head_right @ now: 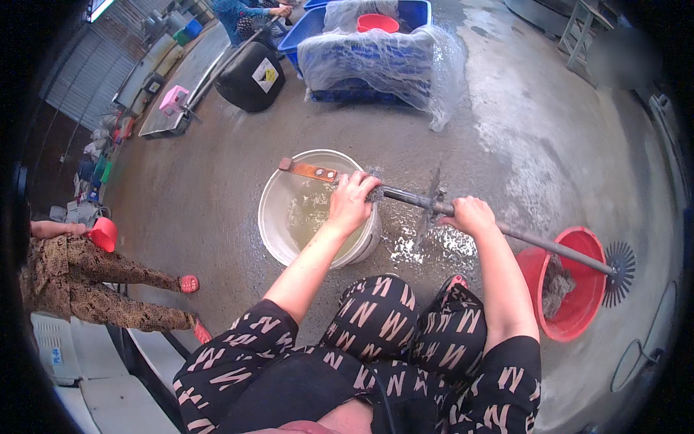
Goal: The person scrubs a metal tool with a wire brush in a bucket of water. They then use a long-handled brush to scrub the wet floor and pour water from a bucket to rinse the area.
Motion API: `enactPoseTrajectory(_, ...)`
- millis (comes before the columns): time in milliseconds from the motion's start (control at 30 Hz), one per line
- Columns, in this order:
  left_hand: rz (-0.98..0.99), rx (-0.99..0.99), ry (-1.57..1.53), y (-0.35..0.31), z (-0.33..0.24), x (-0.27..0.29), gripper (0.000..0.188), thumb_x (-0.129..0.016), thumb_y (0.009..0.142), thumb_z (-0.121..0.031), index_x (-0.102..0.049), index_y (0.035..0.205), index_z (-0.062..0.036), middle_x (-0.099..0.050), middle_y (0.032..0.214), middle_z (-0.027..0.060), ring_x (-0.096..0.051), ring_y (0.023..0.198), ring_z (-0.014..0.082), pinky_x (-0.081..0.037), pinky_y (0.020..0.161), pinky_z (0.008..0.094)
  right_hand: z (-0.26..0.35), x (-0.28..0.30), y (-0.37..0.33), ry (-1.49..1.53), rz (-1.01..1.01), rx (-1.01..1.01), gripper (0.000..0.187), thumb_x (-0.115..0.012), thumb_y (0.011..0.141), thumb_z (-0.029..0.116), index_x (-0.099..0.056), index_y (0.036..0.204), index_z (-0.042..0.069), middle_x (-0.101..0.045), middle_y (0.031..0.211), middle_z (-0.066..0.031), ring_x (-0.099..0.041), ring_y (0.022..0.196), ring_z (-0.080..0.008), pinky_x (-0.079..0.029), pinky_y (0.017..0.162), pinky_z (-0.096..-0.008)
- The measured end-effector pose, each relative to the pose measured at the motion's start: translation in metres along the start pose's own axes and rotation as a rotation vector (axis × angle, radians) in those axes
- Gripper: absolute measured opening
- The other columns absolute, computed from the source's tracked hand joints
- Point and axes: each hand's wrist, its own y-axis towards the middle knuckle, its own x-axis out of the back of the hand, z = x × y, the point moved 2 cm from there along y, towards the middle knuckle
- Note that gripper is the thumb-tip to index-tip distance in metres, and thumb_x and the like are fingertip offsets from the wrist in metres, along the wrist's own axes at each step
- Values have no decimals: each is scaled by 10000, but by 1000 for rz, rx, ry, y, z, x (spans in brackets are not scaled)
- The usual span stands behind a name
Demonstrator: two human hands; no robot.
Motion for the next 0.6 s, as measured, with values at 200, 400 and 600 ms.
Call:
enactPoseTrajectory(200, 88, 179, 10, 2, 40, 28, 270, -722, 713, -161, -660, 976, -144, -573, 1081, 79, -562, 997, 297, -484, 859, 404, -4, -12, -21, -48, -219, 44, 377, -709, 754, 408, -582, 929, 100, -680, 830, -121, -662, 784, -338, -526, 690, -449)
enactPoseTrajectory(400, 10, 172, -28, -2, 4, 12, 278, -757, 735, -260, -651, 945, -112, -554, 1022, 90, -577, 975, 291, -487, 803, 410, 2, -6, -23, 100, -66, 86, 301, -654, 801, 283, -540, 1012, 102, -666, 860, -141, -642, 860, -348, -494, 744, -470)
enactPoseTrajectory(600, -9, 208, -16, 2, -4, 5, 247, -759, 702, -191, -662, 921, -130, -553, 1009, 77, -589, 951, 276, -504, 777, 408, -2, -8, -25, 95, -76, 105, 276, -630, 836, 281, -516, 1004, 94, -665, 893, -151, -636, 879, -354, -489, 745, -474)
